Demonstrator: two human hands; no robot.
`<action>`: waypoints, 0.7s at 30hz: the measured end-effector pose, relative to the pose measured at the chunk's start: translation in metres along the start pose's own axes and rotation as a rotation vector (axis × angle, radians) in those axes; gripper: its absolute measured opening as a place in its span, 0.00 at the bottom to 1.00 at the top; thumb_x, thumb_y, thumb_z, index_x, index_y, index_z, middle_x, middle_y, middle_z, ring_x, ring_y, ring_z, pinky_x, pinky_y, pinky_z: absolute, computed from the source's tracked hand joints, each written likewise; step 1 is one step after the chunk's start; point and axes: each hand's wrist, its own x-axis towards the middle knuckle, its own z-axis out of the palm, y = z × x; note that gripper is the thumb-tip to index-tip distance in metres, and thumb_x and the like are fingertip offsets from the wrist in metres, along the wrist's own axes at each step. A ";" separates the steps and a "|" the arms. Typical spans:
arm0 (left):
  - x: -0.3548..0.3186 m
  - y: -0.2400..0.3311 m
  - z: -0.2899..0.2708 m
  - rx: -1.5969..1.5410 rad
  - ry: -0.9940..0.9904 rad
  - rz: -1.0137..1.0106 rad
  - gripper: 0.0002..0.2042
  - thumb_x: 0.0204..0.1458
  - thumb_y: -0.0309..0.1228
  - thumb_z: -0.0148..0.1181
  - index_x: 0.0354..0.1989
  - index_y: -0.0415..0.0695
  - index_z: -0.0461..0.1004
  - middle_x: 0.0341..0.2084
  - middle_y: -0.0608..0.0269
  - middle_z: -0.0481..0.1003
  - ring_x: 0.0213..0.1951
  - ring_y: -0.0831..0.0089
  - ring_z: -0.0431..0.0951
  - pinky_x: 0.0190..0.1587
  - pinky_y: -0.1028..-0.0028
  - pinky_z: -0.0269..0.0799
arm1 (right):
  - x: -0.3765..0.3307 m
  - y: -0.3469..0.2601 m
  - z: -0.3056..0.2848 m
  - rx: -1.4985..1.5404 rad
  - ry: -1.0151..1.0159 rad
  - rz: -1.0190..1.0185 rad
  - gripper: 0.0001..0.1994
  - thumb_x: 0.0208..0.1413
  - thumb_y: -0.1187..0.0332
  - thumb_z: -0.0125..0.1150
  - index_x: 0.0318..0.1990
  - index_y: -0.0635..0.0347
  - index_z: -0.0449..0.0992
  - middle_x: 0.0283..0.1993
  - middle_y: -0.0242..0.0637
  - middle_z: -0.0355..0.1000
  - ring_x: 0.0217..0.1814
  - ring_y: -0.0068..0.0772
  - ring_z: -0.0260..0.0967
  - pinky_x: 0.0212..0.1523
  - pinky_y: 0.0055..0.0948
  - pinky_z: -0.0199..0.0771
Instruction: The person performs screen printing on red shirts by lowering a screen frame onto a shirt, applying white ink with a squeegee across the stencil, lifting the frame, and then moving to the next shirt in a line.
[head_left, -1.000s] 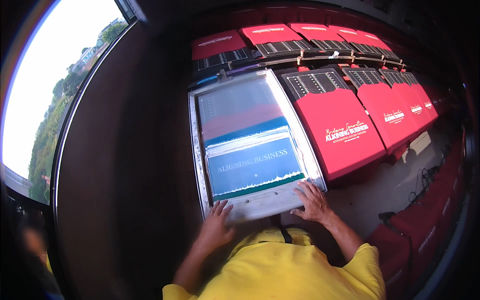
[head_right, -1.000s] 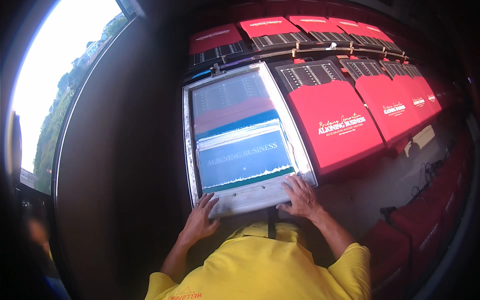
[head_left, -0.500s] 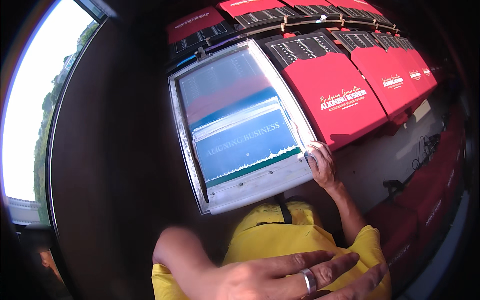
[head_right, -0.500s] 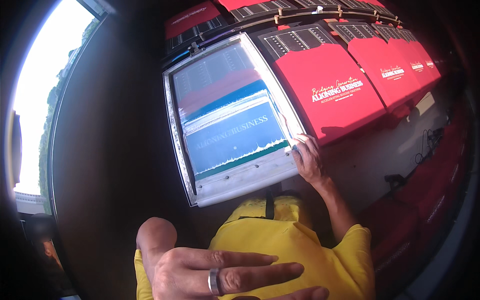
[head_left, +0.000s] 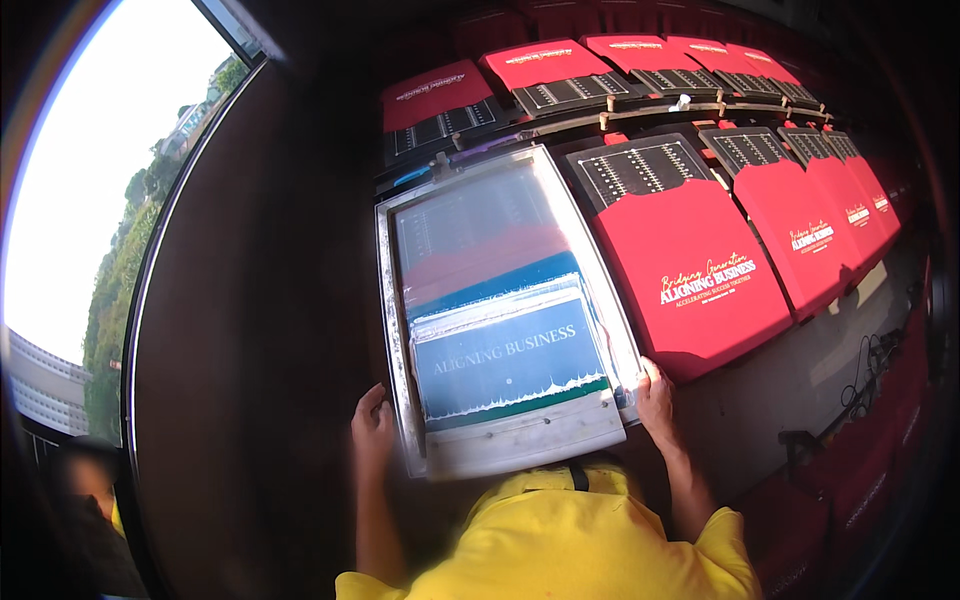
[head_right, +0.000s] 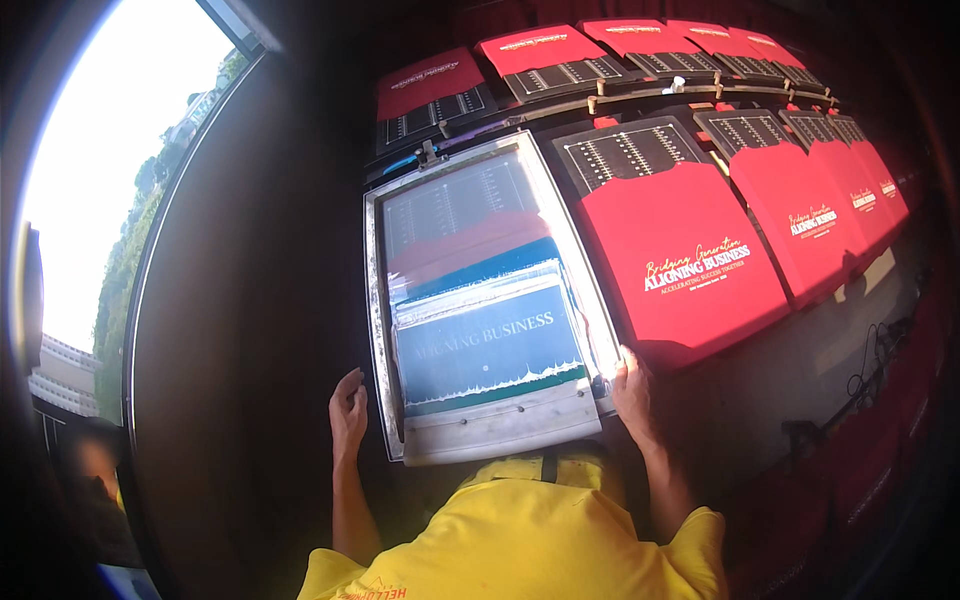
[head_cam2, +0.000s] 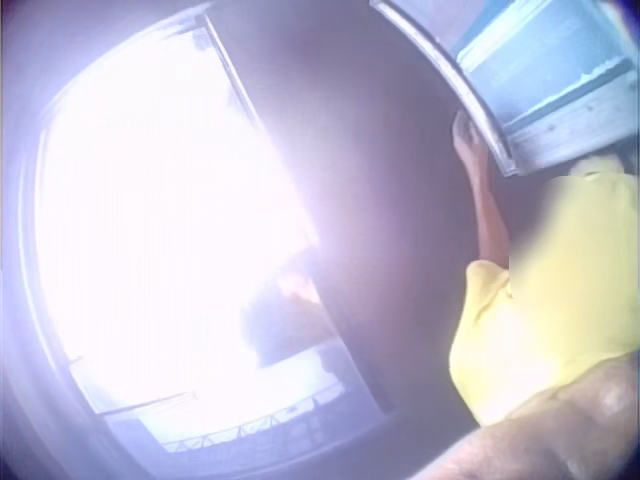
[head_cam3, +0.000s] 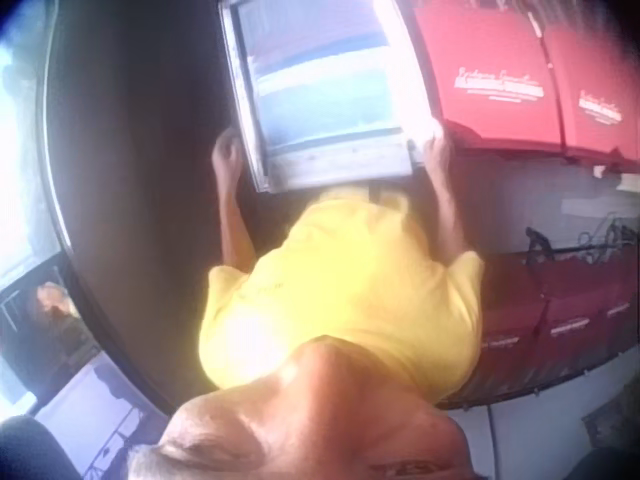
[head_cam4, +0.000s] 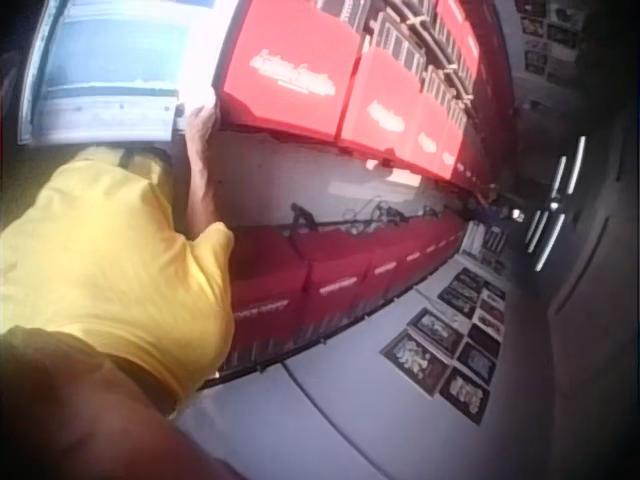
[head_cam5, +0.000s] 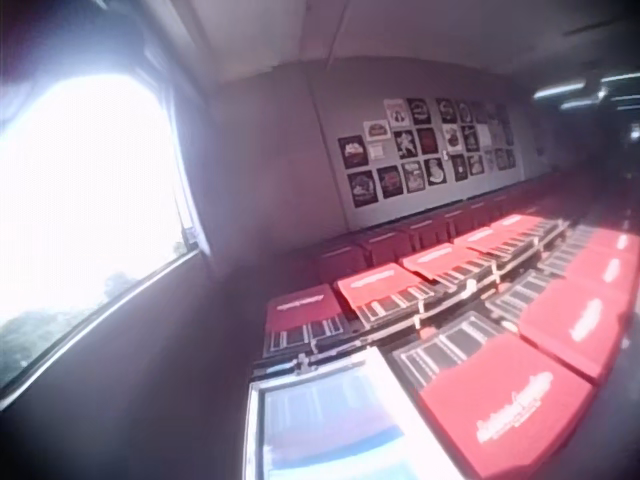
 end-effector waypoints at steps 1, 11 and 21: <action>-0.006 -0.026 -0.001 0.116 0.006 -0.065 0.17 0.60 0.27 0.50 0.56 0.32 0.71 0.49 0.47 0.77 0.54 0.61 0.76 0.58 0.68 0.68 | 0.003 -0.001 -0.001 0.019 -0.006 0.048 0.15 0.58 0.76 0.49 0.51 0.72 0.73 0.47 0.59 0.74 0.50 0.57 0.73 0.54 0.44 0.72; -0.040 -0.068 0.026 0.109 -0.047 -0.274 0.16 0.63 0.33 0.49 0.29 0.32 0.74 0.19 0.67 0.68 0.24 0.80 0.64 0.28 0.71 0.61 | 0.020 0.000 0.013 0.217 0.192 0.043 0.08 0.56 0.76 0.53 0.41 0.68 0.76 0.35 0.49 0.77 0.38 0.50 0.76 0.40 0.38 0.74; -0.035 -0.079 0.040 -0.248 0.111 -0.365 0.13 0.60 0.32 0.53 0.28 0.34 0.74 0.20 0.67 0.70 0.24 0.80 0.66 0.27 0.76 0.60 | 0.021 0.024 0.036 0.089 0.279 -0.045 0.09 0.55 0.74 0.55 0.44 0.60 0.74 0.29 0.47 0.74 0.32 0.51 0.74 0.33 0.40 0.72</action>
